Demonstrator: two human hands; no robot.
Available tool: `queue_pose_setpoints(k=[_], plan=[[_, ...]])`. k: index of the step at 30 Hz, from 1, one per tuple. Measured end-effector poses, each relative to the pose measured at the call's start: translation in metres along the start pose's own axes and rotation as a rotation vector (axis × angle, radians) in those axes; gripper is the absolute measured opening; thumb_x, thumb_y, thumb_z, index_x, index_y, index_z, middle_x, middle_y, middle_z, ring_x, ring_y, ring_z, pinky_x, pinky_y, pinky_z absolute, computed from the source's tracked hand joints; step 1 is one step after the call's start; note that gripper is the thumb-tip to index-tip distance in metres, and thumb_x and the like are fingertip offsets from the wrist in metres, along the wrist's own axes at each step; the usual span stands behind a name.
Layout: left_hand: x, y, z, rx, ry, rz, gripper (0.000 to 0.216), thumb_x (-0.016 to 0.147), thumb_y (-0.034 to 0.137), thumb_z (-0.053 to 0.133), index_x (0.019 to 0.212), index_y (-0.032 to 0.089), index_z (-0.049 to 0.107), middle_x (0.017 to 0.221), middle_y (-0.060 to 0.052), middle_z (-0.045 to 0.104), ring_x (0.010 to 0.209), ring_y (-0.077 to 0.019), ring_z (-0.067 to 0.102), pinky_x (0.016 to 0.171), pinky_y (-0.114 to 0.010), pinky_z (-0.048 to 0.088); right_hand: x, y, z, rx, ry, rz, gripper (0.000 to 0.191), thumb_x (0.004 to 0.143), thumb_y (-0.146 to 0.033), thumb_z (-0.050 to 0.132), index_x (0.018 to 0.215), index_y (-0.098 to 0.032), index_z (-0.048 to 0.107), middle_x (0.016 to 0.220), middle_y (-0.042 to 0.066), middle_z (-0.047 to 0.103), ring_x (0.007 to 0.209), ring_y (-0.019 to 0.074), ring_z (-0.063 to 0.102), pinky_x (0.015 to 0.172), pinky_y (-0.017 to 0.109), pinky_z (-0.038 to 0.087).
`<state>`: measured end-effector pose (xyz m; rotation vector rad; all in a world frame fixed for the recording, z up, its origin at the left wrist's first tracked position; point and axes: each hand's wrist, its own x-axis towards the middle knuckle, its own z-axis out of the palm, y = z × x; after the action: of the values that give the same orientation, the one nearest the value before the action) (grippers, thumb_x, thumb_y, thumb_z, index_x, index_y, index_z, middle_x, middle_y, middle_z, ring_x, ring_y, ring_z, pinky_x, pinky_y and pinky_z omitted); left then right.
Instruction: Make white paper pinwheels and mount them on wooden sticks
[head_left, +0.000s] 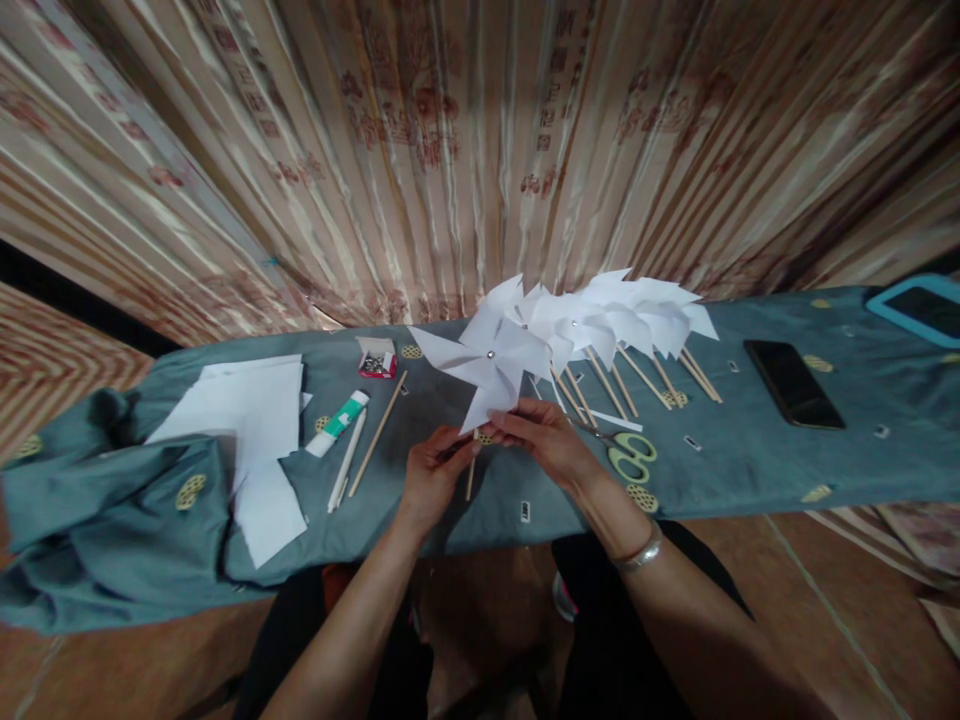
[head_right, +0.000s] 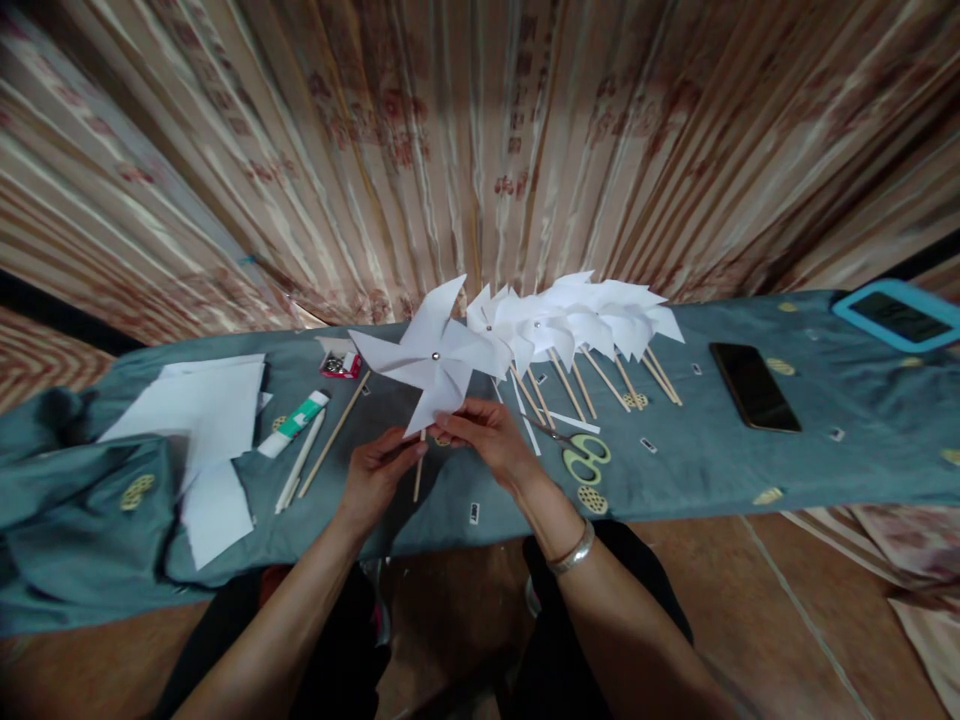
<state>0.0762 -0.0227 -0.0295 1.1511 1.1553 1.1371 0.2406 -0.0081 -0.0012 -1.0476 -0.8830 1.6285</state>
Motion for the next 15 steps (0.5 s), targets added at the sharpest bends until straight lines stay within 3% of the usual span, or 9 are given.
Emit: queue_pose_setpoints(k=[8,15], plan=[[0.000,-0.003,0.000,-0.024,-0.044,0.029,0.019,0.071,0.029,0.074,0.088,0.022,0.077,0.090,-0.003,0.074,0.089,-0.0198,0.066,0.087,-0.032,0.048,0.001,0.007,0.011,-0.103,-0.035,-0.052,0.025,0.066,-0.043,0.079,0.061,-0.019,0.073,0.056,-0.001,0.066,0.046,0.0057,0.044,0.043,0.021,0.033],[-0.002,0.002,-0.002,-0.054,-0.038,0.002,0.020,0.070,0.027,0.074,0.089,0.022,0.078,0.089,-0.003,0.075,0.087,-0.0189,0.066,0.085,-0.031,0.048,-0.008,-0.008,0.009,-0.271,-0.156,-0.069,0.030,0.070,-0.047,0.075,0.060,-0.019,0.072,0.050,-0.002,0.060,0.042,0.0048,0.035,0.041,0.023,0.022]])
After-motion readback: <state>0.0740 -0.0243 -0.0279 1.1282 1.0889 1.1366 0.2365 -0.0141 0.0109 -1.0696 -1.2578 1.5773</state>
